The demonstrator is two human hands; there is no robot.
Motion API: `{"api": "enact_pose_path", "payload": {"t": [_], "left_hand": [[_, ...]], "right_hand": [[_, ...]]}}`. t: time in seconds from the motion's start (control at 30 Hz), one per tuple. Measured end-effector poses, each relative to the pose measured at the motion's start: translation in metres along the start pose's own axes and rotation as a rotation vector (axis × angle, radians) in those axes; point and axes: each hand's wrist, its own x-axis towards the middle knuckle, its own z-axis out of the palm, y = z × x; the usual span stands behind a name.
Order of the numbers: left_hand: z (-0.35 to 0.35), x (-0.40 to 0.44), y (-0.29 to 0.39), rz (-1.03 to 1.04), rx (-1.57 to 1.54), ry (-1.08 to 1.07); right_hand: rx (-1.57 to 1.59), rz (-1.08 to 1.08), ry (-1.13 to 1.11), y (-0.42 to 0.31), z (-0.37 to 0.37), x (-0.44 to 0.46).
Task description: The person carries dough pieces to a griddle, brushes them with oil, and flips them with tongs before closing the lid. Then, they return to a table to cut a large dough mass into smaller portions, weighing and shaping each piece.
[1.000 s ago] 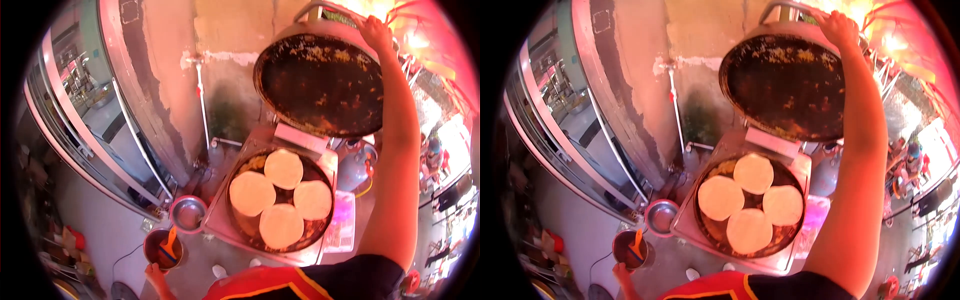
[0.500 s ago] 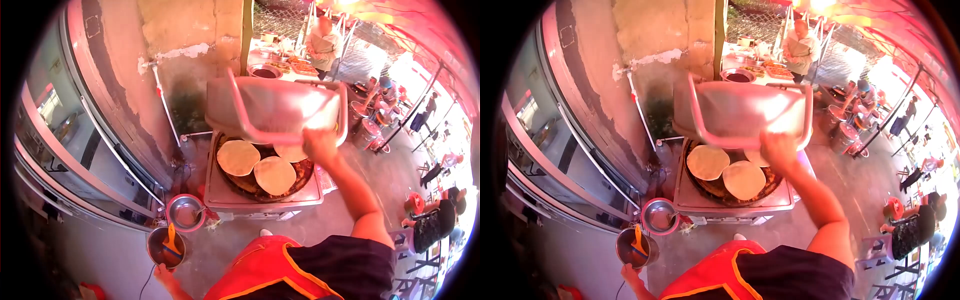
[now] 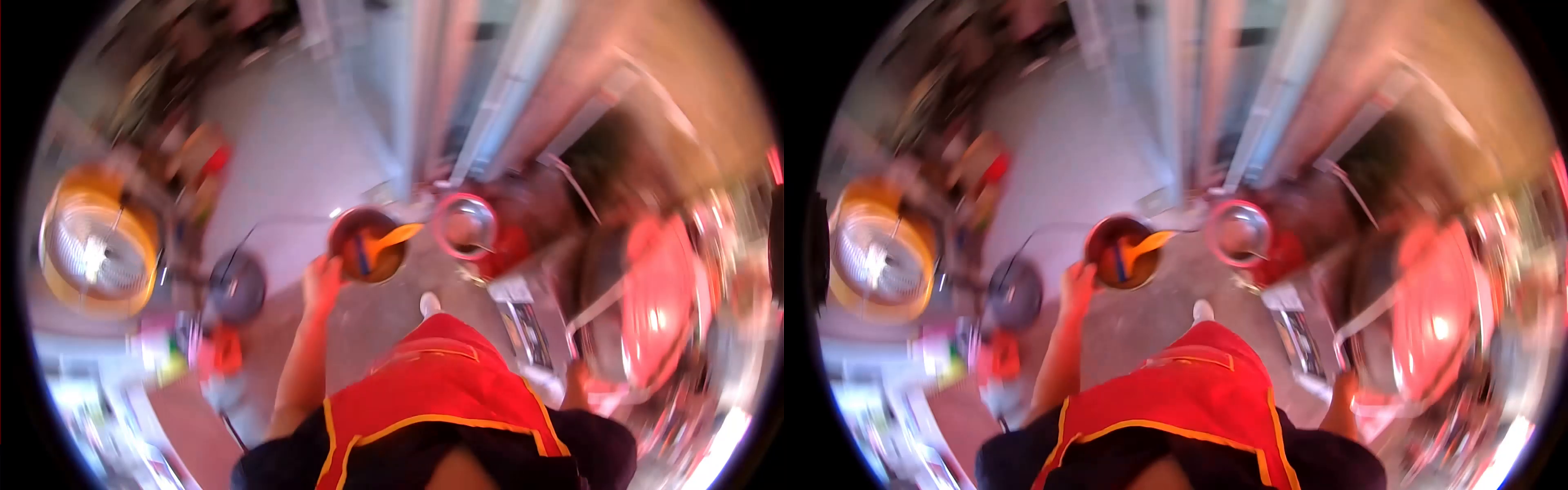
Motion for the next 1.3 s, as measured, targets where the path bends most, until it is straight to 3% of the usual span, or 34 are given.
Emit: {"api": "enact_pose_path", "payload": {"t": [0.03,0.1,0.13,0.3,0.47,0.6,0.67,0.7,0.73,0.77,0.8,0.83,0.9,1.0,1.07,1.13,1.2,1.23,1.27,1.3], "left_hand": [[-0.013,0.006,-0.007,-0.026,0.085,0.099],[-0.034,0.025,-0.007,-0.050,0.131,0.243],[-0.050,0.031,-0.002,-0.056,0.236,0.305],[-0.113,0.093,-0.011,-0.116,0.174,0.489],[-0.183,0.198,-0.008,-0.196,0.076,0.684],[-0.242,0.277,0.032,-0.218,0.166,0.809],[-0.273,0.317,0.046,-0.212,0.137,0.901],[-0.288,0.337,0.054,-0.226,0.074,0.935],[-0.303,0.357,0.060,-0.238,0.014,0.967],[-0.318,0.377,0.065,-0.229,-0.034,0.989],[-0.333,0.398,0.064,-0.206,-0.068,1.017],[-0.347,0.418,0.070,-0.201,-0.057,1.038],[-0.376,0.462,0.076,-0.172,-0.073,1.079],[-0.426,0.532,0.069,-0.177,-0.057,1.111],[-0.464,0.580,0.063,-0.261,0.091,1.121],[-0.504,0.636,0.046,-0.212,-0.057,1.161],[-0.533,0.683,0.054,-0.231,-0.057,1.176],[-0.550,0.710,0.065,-0.194,-0.111,1.212],[-0.569,0.734,0.073,-0.190,-0.116,1.228],[-0.588,0.759,0.078,-0.184,-0.121,1.250]], "right_hand": [[-0.131,-0.087,0.261,0.017,0.079,0.021],[0.171,-0.220,-0.157,-0.102,-0.019,0.047],[0.262,-0.278,-0.243,-0.161,-0.045,0.059],[0.448,-0.677,-0.390,-0.430,-0.108,0.112],[0.222,-0.984,-0.455,-0.646,-0.170,0.167],[-0.092,-1.317,-0.318,-0.778,-0.225,0.223],[-0.081,-1.570,0.001,-0.872,-0.253,0.247],[0.038,-1.583,0.112,-0.932,-0.274,0.251],[0.315,-1.363,-0.014,-0.999,-0.294,0.245],[0.318,-1.336,-0.283,-1.042,-0.403,0.203],[0.312,-1.489,-0.187,-1.117,-0.394,0.221],[0.415,-1.501,-0.177,-1.169,-0.441,0.197],[0.780,-1.412,-0.527,-1.248,-0.519,0.158],[0.781,-1.492,-0.496,-1.328,-0.606,0.121],[0.670,-1.646,-0.320,-1.382,-0.606,0.139],[0.497,-1.726,-0.249,-1.427,-0.584,0.183],[0.020,-1.791,-0.253,-1.454,-0.545,0.255],[-0.140,-1.743,-0.223,-1.464,-0.517,0.291],[-0.158,-1.430,-0.449,-1.453,-0.551,0.295],[-0.222,-1.395,-0.403,-1.454,-0.544,0.318]]}}
